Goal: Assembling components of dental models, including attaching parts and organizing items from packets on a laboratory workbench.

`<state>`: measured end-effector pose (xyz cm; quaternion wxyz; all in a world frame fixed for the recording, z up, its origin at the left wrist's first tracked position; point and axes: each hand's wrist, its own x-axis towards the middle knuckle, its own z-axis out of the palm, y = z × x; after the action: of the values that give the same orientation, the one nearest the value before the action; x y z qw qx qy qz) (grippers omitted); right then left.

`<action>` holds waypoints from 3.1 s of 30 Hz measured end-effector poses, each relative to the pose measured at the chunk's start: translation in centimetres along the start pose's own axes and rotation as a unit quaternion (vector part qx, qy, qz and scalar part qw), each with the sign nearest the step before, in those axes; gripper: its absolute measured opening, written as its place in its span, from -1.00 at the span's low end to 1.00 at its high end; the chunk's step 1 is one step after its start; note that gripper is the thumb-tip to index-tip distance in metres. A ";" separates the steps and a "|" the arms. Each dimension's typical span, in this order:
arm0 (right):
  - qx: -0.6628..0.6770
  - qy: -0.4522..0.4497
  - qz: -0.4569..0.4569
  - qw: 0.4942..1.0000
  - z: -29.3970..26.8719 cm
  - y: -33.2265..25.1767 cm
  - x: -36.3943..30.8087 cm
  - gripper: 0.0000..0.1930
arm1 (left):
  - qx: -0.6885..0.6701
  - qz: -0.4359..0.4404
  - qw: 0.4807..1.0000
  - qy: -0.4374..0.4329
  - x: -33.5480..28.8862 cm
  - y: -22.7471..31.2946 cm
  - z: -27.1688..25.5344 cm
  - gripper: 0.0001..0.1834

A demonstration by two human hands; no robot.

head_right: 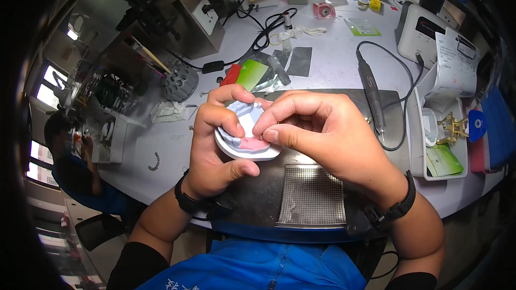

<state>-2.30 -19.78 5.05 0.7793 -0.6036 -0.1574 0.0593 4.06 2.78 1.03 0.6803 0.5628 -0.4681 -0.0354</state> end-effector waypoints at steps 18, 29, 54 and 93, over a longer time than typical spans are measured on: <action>-0.088 0.029 -0.033 0.995 0.6 -0.6 -0.5 -0.93 | 0.019 0.017 1.000 -0.012 0.0 0.1 0.0 -0.38; -0.251 0.018 -0.177 0.951 0.4 -0.4 -0.2 -0.93 | 0.072 0.053 0.996 -0.016 0.6 0.8 -0.2 -0.40; -0.278 0.003 -0.172 0.945 0.8 -1.7 -0.7 -0.89 | 0.057 0.056 0.996 -0.049 0.4 0.7 -0.2 -0.29; -0.325 0.004 -0.174 0.929 0.9 -1.8 -0.7 -0.86 | 0.173 0.006 0.982 -0.076 0.5 1.8 -0.1 -0.08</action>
<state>-3.39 -19.65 6.82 0.5392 -0.7871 -0.2677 -0.1344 3.55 3.21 2.81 0.5352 0.6652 -0.5206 0.0073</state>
